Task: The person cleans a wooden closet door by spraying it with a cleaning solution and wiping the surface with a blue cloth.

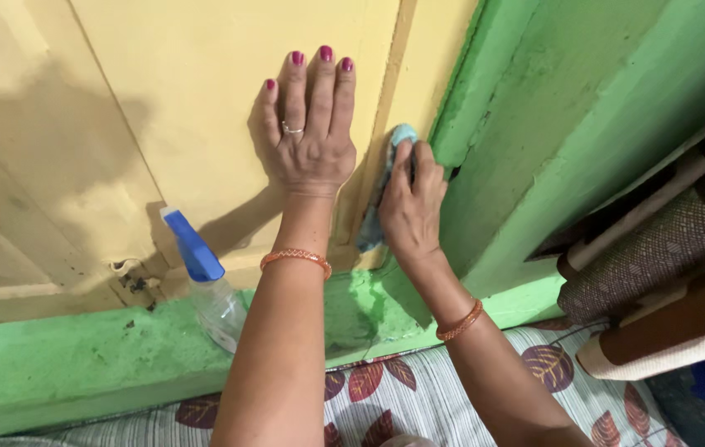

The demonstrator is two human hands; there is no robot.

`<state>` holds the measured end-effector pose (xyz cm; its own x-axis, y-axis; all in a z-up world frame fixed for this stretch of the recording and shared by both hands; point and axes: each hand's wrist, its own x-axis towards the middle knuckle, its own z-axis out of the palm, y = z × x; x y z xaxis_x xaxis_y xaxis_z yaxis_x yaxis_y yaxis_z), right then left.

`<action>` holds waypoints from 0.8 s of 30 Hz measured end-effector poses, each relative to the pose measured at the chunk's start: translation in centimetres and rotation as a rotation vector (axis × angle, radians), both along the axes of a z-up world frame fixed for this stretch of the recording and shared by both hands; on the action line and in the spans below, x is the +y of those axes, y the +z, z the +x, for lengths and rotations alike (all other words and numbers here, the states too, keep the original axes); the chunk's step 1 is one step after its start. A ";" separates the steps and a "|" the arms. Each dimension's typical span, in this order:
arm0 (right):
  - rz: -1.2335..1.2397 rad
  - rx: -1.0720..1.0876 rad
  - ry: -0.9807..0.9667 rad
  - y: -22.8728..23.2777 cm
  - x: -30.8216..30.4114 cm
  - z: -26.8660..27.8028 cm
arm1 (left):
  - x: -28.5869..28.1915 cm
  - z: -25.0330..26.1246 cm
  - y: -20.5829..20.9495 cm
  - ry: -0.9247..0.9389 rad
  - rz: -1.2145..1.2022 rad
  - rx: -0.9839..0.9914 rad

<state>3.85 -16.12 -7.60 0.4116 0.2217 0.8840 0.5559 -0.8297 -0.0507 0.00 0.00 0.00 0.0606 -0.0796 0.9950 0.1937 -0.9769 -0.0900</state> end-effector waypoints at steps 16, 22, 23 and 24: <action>0.391 0.217 0.070 8.7 0.9 -2.6 | 0.0 -0.4 0.4 -0.008 -0.005 -0.020; 0.197 0.003 0.008 3.3 1.4 -3.1 | 0.0 -0.5 0.3 0.006 0.008 -0.032; 0.161 -0.021 -0.063 2.0 2.0 -3.8 | 0.0 -0.6 0.3 0.008 0.007 -0.030; 0.368 0.144 0.051 1.2 2.3 -4.1 | 0.0 -0.5 0.3 0.010 0.006 -0.028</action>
